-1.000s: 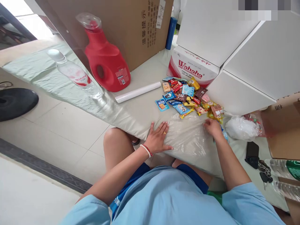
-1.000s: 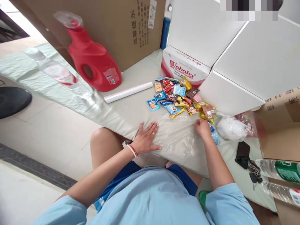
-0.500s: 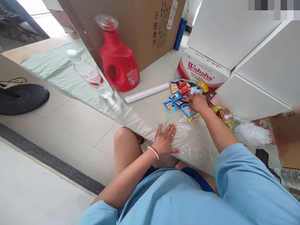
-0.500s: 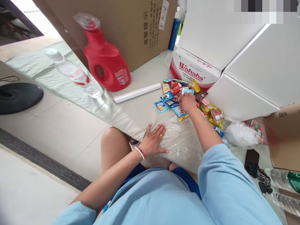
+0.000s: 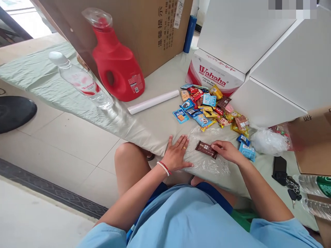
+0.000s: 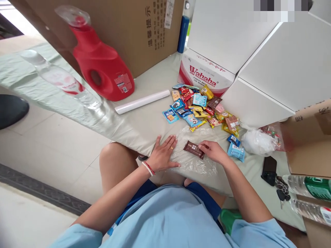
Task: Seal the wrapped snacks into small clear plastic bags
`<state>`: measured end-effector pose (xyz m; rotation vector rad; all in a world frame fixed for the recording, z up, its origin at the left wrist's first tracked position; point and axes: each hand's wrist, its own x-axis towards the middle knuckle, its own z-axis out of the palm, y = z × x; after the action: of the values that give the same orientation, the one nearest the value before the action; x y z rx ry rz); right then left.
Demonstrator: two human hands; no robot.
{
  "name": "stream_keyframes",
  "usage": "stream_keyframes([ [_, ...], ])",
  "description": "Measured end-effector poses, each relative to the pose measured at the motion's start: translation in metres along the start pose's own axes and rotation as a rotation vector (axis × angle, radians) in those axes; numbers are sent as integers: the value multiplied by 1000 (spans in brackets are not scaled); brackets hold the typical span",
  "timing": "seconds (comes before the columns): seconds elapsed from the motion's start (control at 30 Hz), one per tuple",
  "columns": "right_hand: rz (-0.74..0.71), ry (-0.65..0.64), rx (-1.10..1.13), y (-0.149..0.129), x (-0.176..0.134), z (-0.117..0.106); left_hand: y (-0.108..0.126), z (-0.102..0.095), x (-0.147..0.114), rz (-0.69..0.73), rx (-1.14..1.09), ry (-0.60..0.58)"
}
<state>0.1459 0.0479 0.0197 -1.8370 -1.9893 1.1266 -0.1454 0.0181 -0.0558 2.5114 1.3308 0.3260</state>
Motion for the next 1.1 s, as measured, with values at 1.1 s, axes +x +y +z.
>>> stream_keyframes([
  [1.1,-338,183,-262,25,-19,22,-2,3,5,-21,71,-61],
])
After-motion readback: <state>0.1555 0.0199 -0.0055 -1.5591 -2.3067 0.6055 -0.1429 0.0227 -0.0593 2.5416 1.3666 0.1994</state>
